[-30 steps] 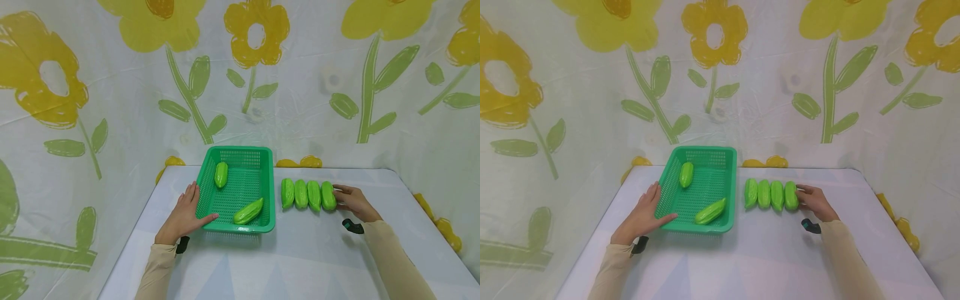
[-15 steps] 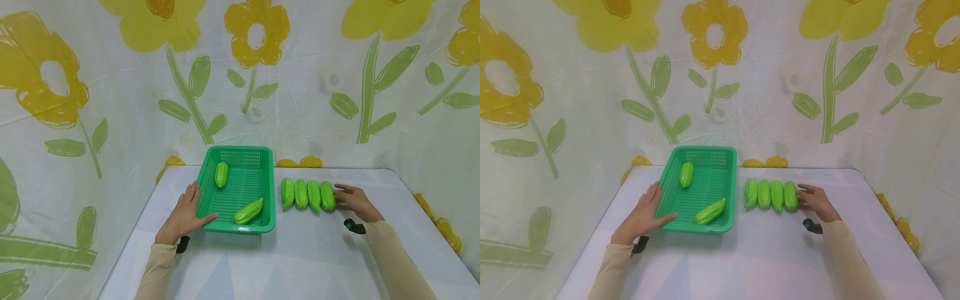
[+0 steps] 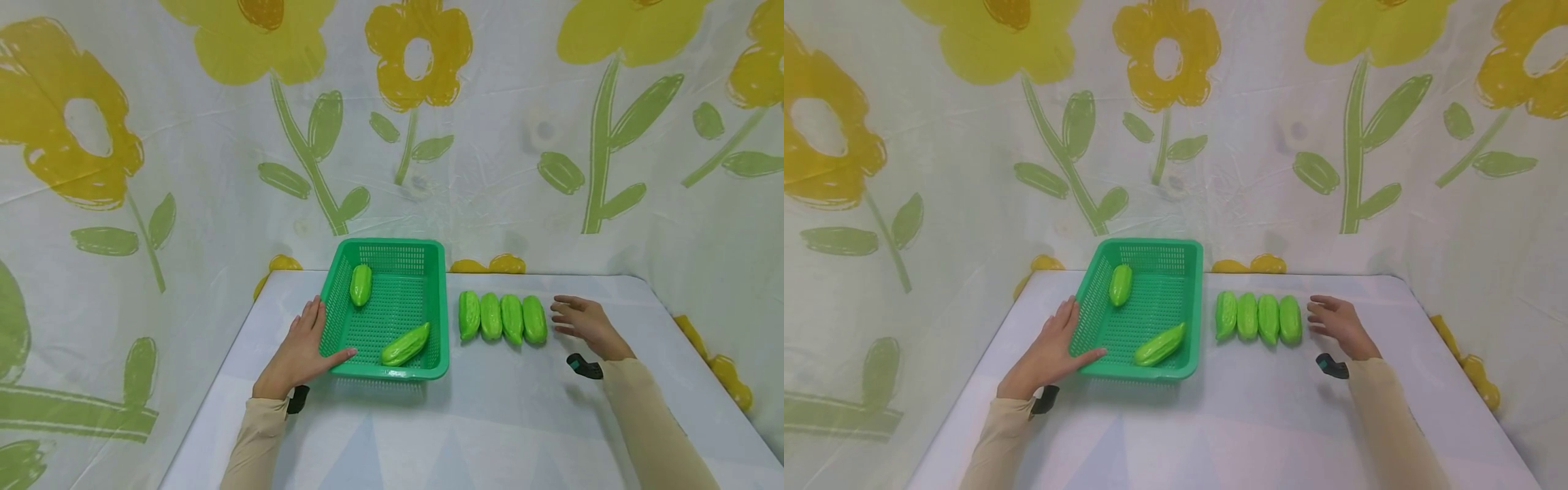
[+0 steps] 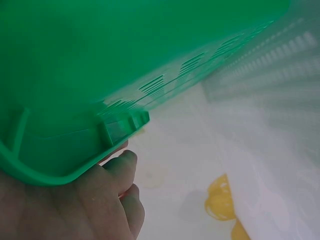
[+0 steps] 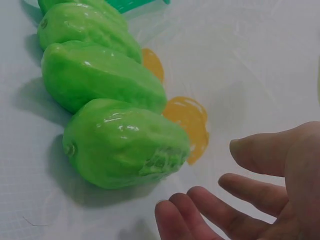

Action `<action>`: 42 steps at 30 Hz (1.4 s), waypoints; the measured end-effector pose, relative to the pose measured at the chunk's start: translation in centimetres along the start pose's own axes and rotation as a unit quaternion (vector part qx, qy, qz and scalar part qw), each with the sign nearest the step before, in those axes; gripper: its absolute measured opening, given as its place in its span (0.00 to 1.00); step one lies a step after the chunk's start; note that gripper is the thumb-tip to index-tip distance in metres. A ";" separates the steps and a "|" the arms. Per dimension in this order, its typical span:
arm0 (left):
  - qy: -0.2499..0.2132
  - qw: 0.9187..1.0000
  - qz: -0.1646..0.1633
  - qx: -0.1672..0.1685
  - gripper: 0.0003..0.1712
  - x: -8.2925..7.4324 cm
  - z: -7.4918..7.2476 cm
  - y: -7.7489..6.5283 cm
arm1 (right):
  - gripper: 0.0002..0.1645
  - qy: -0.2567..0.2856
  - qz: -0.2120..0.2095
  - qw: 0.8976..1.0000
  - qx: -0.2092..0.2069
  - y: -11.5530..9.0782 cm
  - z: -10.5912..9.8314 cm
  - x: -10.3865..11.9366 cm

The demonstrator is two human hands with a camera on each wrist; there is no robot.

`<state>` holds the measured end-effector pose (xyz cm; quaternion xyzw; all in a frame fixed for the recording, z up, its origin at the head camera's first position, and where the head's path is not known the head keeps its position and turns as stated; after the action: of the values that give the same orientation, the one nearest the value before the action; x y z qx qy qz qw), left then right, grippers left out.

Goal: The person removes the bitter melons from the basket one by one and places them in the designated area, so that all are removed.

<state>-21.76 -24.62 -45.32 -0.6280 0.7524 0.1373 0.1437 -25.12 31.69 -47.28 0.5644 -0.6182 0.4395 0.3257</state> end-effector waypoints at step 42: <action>0.000 1.000 -0.004 0.008 0.70 0.1 0.0 0.2 | 0.36 0.034 -0.153 0.987 0.026 2.1 7.9 13.7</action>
<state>-21.92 -24.65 -45.30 -0.6295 0.7512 0.1307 0.1496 -28.46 18.83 -38.49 0.6453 -0.5014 0.4198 0.3948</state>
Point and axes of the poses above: each hand's wrist, its own y-axis towards the middle knuckle, its own z-axis out of the palm, x = y × z, the point moved 2 cm from there along y, towards the middle knuckle, and after that the axes turned 9 degrees about -z, right-handed, at the moved point
